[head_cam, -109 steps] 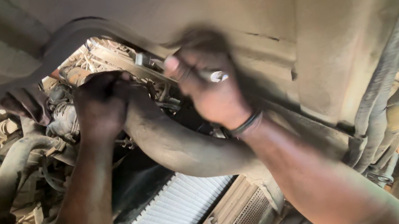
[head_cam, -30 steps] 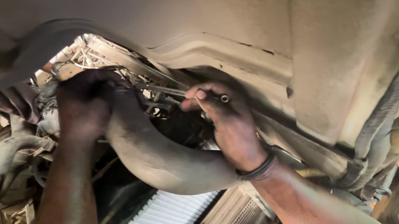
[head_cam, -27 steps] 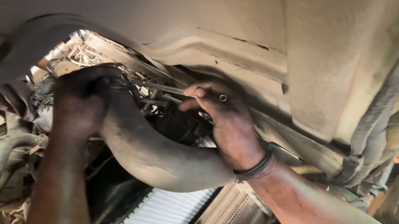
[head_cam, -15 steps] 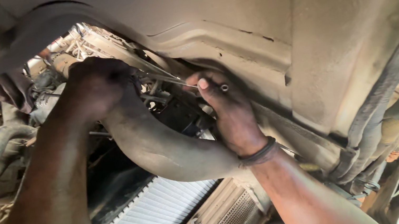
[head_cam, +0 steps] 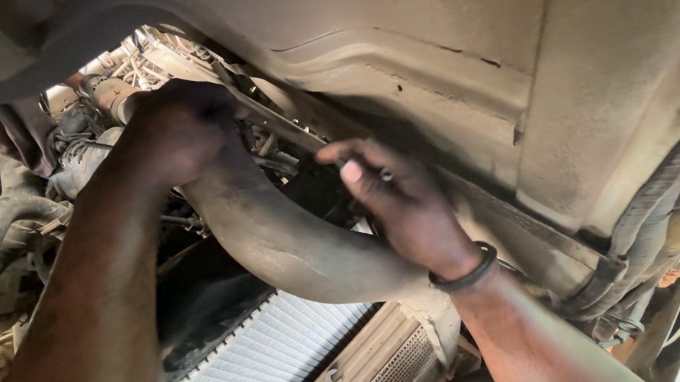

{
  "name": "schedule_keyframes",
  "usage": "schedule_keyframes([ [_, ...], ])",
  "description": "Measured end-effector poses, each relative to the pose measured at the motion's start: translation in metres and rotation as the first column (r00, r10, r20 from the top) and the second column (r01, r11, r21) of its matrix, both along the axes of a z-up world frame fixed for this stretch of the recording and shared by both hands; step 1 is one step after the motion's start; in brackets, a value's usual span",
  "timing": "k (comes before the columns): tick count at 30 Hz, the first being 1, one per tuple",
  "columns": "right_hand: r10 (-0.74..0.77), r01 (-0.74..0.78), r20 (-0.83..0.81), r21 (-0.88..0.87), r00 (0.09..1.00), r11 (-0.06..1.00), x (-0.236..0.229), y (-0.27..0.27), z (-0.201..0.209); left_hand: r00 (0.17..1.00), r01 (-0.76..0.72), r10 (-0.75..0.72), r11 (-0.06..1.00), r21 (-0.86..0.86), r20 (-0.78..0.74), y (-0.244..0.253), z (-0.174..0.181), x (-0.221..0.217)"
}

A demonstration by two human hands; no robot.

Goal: The person uses a wrench to tighten a bolt on a pipe under a vehicle. The hands remain in frame throughout, manipulating the tool and pipe near the radiator.

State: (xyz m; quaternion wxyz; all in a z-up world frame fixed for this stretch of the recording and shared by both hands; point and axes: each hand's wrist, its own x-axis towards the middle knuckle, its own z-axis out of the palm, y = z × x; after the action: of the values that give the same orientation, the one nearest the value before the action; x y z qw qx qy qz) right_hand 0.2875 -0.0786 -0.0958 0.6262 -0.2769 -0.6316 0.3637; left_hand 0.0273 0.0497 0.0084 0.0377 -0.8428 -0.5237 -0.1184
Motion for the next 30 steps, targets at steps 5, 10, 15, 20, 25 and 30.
schedule_keyframes([
  [5, -0.075, 0.080, 0.052, -0.103, 0.996, 0.991, -0.004, -0.010, 0.005, 0.914, 0.252, -0.240, 0.968, 0.006, 0.327, -0.009, -0.001, -0.007],
  [10, -0.031, 0.037, 0.081, -0.077, 0.996, 0.996, -0.007, -0.022, 0.009, 0.961, 0.110, -0.115, 0.993, 0.035, 0.250, -0.016, 0.002, 0.002],
  [15, -0.066, 0.058, 0.207, 0.044, 0.976, 0.997, -0.010, -0.033, 0.016, 0.979, 0.015, -0.018, 1.000, 0.019, 0.202, -0.021, 0.004, 0.008],
  [20, -0.185, 0.107, 0.343, 0.234, 0.921, 0.966, -0.018, -0.044, 0.030, 0.970, 0.146, -0.171, 0.978, 0.148, 0.174, -0.022, 0.004, 0.007],
  [25, -0.304, 0.157, 0.379, 0.372, 0.874, 0.915, -0.035, -0.055, 0.048, 0.976, 0.067, -0.081, 0.995, 0.077, 0.200, -0.022, 0.004, 0.006],
  [30, -0.395, 0.227, 0.408, 0.402, 0.823, 0.887, -0.052, -0.058, 0.057, 0.976, 0.093, -0.112, 0.990, 0.107, 0.185, -0.027, 0.009, 0.011],
])
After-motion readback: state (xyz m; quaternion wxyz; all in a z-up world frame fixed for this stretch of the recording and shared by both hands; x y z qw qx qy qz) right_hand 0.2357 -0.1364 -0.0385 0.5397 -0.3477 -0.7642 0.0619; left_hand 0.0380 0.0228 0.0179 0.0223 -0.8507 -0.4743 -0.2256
